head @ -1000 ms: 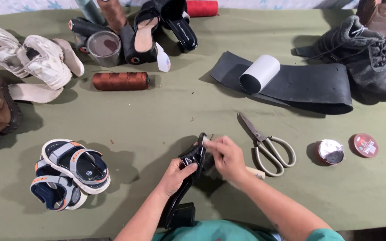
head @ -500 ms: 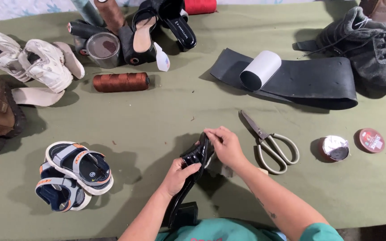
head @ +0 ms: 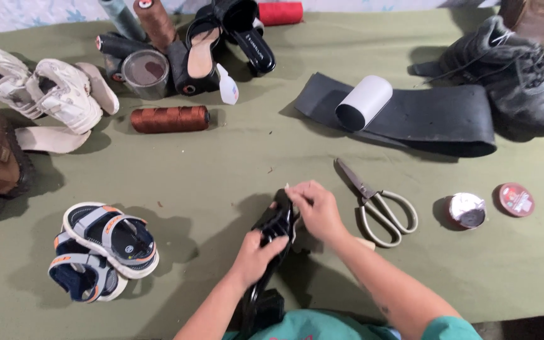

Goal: The person cleans a black high-heeled shoe using a cloth and shoe polish. They apply the polish with the cloth, rub it into the shoe's surface, and then buff the shoe to a shine. The person handles the shoe and cloth repeatedly, focusing on different parts of the shoe.

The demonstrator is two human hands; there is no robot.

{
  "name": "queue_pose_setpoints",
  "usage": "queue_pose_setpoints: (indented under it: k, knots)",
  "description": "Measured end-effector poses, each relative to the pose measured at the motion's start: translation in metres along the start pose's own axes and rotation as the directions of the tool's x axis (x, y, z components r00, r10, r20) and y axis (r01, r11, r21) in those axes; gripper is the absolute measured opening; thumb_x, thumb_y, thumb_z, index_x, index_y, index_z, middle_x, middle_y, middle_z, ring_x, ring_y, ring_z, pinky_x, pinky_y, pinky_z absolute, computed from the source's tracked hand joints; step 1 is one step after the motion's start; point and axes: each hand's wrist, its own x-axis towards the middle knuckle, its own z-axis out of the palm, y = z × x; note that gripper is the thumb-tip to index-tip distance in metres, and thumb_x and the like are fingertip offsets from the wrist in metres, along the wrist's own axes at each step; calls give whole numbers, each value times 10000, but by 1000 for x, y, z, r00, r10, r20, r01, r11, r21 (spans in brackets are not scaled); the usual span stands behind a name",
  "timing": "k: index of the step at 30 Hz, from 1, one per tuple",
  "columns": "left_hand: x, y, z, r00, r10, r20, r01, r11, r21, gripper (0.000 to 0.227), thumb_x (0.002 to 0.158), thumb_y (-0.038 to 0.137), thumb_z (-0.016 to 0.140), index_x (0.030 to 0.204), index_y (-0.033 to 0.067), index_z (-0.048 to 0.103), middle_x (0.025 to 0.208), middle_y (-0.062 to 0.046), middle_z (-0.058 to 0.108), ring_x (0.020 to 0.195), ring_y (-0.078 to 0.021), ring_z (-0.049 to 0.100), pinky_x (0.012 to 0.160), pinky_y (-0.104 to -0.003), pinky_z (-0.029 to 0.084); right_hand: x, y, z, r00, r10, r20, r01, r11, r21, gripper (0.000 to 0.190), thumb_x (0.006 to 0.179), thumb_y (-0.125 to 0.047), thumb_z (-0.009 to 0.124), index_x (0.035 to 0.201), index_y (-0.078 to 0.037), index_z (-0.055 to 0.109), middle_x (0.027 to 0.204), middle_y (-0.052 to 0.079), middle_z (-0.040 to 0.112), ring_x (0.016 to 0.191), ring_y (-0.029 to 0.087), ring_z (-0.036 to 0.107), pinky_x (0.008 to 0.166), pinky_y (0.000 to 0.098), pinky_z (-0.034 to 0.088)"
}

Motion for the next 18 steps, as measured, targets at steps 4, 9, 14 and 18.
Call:
queue_pose_setpoints:
  k: [4,9,14,18]
  knots:
    - [-31,26,10,984,179,-9,-173,961,216,237,896,266,730,727,107,679,703,40,655,685,-104,586,693,-278,514,-27,-11,-13,968,-247,-45,249,968,43,160,971,-103,663,1058,-93,797,1017,81,782,955,181,743,848,285,592]
    - [4,-12,17,997,10,83,-73,585,808,434,827,477,680,1013,91,612,1071,-171,676,1043,-428,613,886,-532,471,-43,-4,16,998,-48,33,49,997,-52,145,944,-126,672,941,-134,817,992,17,819,979,186,746,918,342,578]
    - [2,-11,27,994,-11,108,-89,489,868,385,825,435,635,954,74,668,944,-145,711,966,-382,650,921,-491,472,-66,13,8,959,-275,71,283,947,-152,153,967,-117,658,1001,-90,805,1029,50,775,867,207,686,772,326,484]
    - [3,-6,33,988,-119,103,-44,424,904,436,909,512,564,995,86,590,1055,-143,662,1066,-373,603,975,-493,426,-32,34,7,946,-293,140,321,908,-270,209,990,-173,667,854,-48,765,888,57,751,715,213,629,728,367,407]
